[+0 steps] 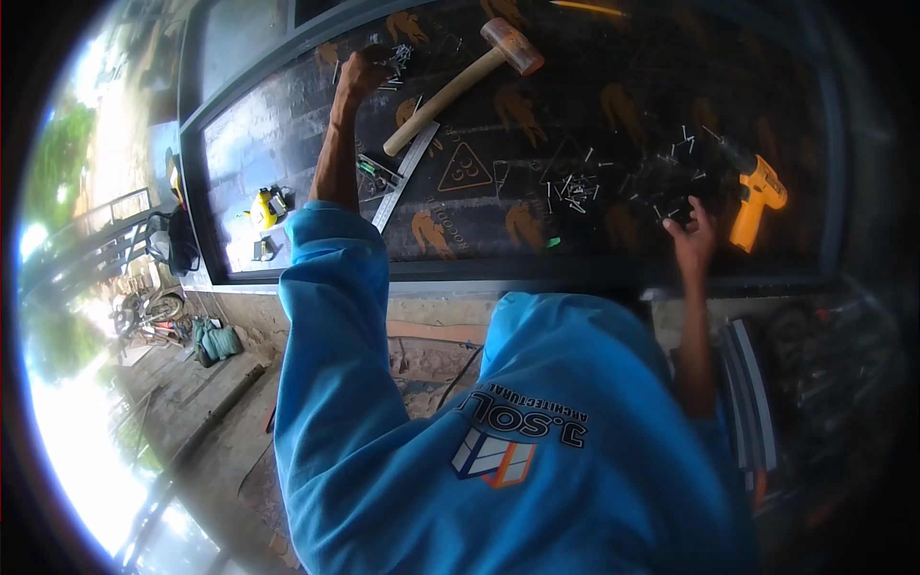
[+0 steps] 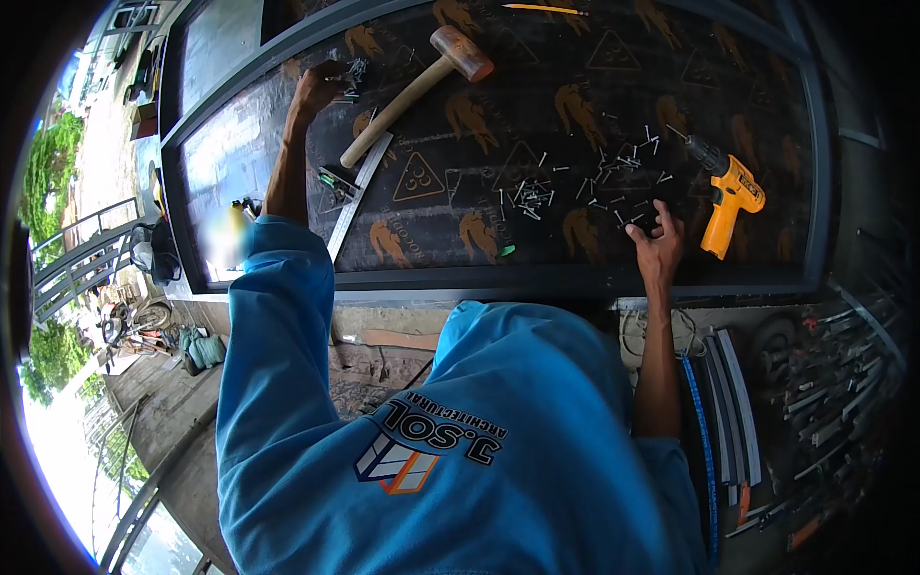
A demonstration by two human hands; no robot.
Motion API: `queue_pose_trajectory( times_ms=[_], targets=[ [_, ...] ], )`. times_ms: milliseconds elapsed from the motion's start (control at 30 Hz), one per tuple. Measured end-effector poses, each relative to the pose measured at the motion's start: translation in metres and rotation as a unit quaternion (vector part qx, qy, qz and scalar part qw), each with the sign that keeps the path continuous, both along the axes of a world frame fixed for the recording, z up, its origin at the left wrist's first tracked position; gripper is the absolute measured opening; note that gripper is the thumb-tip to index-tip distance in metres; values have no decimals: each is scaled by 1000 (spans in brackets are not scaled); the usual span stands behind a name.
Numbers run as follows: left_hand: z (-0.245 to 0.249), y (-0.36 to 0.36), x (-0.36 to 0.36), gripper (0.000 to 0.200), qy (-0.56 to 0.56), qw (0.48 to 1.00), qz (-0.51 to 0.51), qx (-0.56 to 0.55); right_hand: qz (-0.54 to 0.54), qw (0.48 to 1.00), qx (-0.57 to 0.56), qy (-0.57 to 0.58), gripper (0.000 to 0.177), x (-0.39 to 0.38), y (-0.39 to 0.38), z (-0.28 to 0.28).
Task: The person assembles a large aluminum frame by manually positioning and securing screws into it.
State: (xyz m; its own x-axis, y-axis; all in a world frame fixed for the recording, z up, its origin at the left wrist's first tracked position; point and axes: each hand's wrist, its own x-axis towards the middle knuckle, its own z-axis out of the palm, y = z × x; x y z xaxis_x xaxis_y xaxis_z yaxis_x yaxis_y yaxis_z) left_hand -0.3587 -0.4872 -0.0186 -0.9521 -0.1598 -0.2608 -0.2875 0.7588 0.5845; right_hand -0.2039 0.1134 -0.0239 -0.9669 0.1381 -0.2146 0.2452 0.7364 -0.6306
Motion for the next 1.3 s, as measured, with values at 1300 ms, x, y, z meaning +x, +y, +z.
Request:
queue_pose_trajectory(
  times_ms=[1300],
  targets=[
    [-21,-42,68,21,180,966,-40,-180,33,998,17,-46,77,-6,6,1]
  ],
)
